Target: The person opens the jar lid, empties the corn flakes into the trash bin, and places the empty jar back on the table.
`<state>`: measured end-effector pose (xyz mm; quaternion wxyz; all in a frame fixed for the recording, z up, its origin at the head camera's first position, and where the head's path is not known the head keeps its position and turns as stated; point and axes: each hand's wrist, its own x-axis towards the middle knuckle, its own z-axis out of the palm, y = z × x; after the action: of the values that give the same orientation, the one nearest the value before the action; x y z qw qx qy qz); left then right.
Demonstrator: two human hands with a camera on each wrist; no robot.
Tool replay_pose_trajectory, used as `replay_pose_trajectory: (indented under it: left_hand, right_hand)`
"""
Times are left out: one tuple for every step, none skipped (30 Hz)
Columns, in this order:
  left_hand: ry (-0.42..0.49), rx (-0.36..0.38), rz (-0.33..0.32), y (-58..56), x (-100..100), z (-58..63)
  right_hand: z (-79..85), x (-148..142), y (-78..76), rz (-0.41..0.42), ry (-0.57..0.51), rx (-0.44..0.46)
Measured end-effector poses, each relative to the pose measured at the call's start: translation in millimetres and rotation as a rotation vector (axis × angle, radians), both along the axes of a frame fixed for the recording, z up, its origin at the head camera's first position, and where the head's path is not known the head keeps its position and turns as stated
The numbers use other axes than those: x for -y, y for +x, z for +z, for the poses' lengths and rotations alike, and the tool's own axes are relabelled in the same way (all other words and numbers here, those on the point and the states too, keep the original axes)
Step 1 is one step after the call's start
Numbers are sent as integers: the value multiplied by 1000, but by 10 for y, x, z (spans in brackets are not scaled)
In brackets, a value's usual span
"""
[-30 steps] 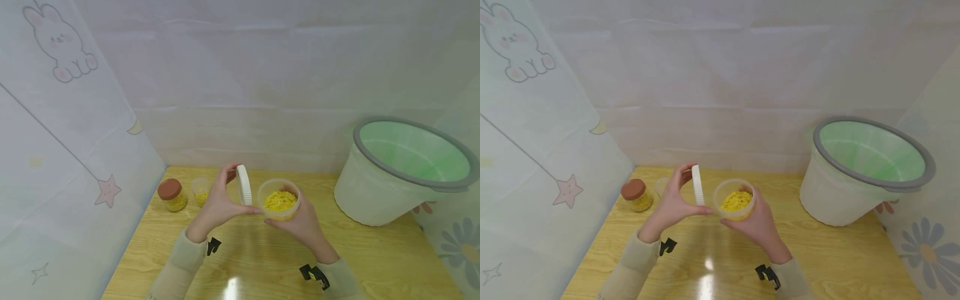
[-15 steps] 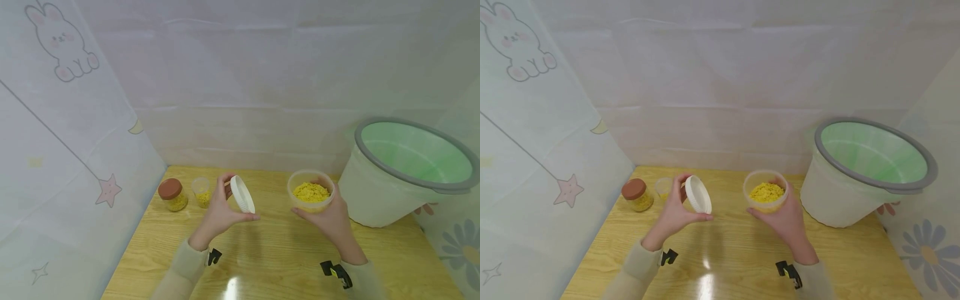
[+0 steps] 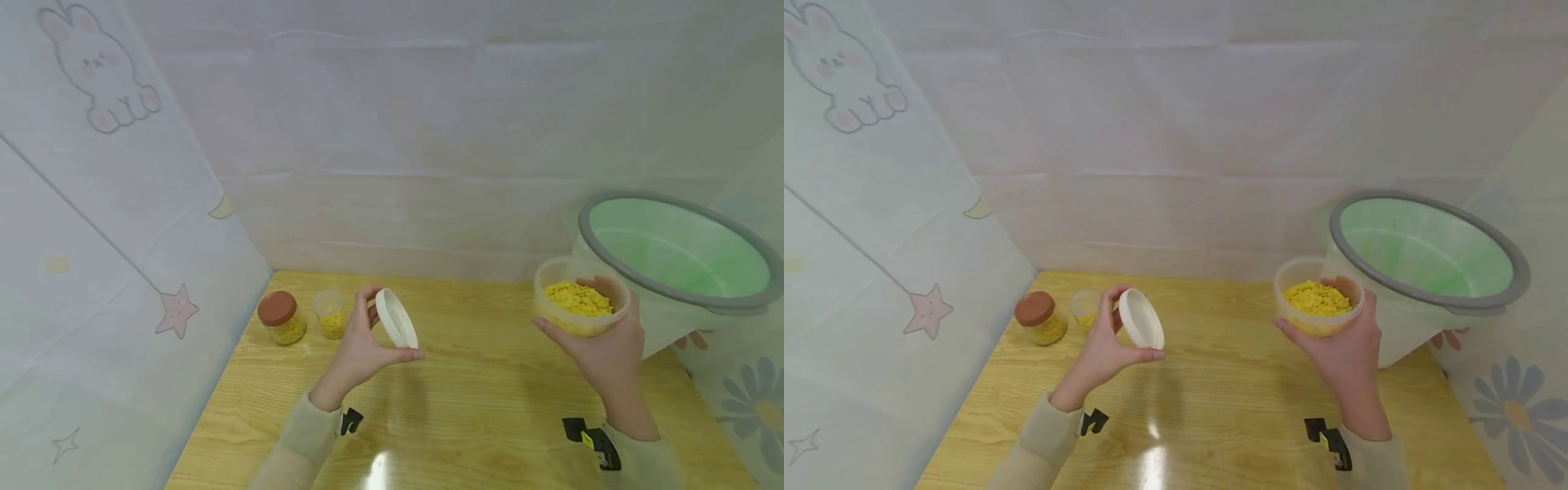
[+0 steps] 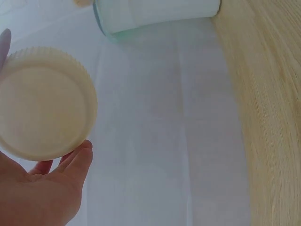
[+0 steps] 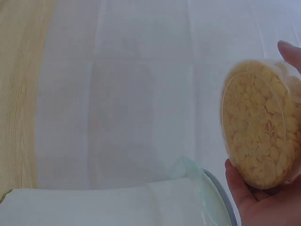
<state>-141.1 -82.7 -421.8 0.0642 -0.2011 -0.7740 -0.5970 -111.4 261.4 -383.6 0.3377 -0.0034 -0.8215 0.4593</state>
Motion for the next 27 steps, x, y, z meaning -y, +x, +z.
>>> replay_pose_trajectory:
  left_hand:
    - [0, 5, 5, 1, 3, -6]
    - [-2, 11, 8, 4, 6, -12]
    - [-6, 14, 13, 7, 10, -18]
    - [-10, 14, 18, 7, 12, -24]
    - [-13, 12, 21, 5, 12, -31]
    - [-15, 6, 22, 2, 11, -37]
    - [-15, 2, 19, -1, 9, -42]
    - [-17, 2, 17, -3, 6, -46]
    - [-16, 1, 14, -6, 0, -51]
    - [-15, 0, 10, -8, -6, -55]
    - [-17, 1, 9, -7, -11, -56]
    - [-18, 2, 7, -6, -18, -57]
    - [-19, 2, 6, -9, -25, -59]
    - [-18, 0, 6, -12, -31, -62]
    - [-17, -5, 6, -14, -35, -64]
    - [-17, -10, 5, -17, -37, -65]
    - [-16, -12, 5, -20, -39, -68]
    - [-12, -15, 3, -25, -40, -71]
    - [-8, -18, 2, -28, -41, -73]
    - [-7, -19, 1, -28, -40, -76]
    - [-8, -19, 2, -28, -39, -77]
    - [-7, -19, 1, -27, -38, -78]
    - [-8, -18, 0, -26, -37, -80]
    - [-9, -17, 2, -25, -36, -81]
    - [-13, -15, 4, -22, -35, -83]
    - [-17, -12, 5, -21, -35, -85]
    - [-23, -12, 8, -20, -35, -86]
  right_hand:
    - [41, -2, 15, -6, -14, -23]
    - [86, 3, 35, -3, -33, -47]
    - [131, 14, 57, -3, -50, -75]
    - [178, 30, 83, -5, -66, -100]
    - [226, 46, 110, -9, -80, -121]
    - [272, 59, 137, -19, -83, -142]
    - [313, 63, 155, -27, -86, -168]
    - [347, 55, 172, -31, -87, -188]
    - [379, 40, 186, -38, -90, -198]
    - [407, 22, 195, -43, -95, -207]
    - [431, -1, 204, -49, -98, -212]
    - [448, -27, 211, -57, -104, -216]
    - [463, -59, 220, -68, -104, -215]
    - [477, -95, 230, -79, -102, -208]
    - [493, -126, 239, -98, -99, -196]
    - [500, -161, 243, -117, -96, -199]
    - [505, -206, 246, -133, -90, -193]
    - [505, -255, 245, -149, -91, -193]
    - [503, -311, 239, -163, -87, -194]
    - [502, -368, 234, -173, -84, -197]
    - [500, -429, 226, -190, -76, -198]
    - [500, -490, 221, -202, -66, -202]
    - [499, -550, 220, -220, -31, -203]
    - [502, -598, 226, -245, -14, -200]
    - [506, -644, 236, -265, 20, -202]
    - [517, -681, 260, -323, 62, -179]
    - [531, -709, 277, -377, 85, -147]
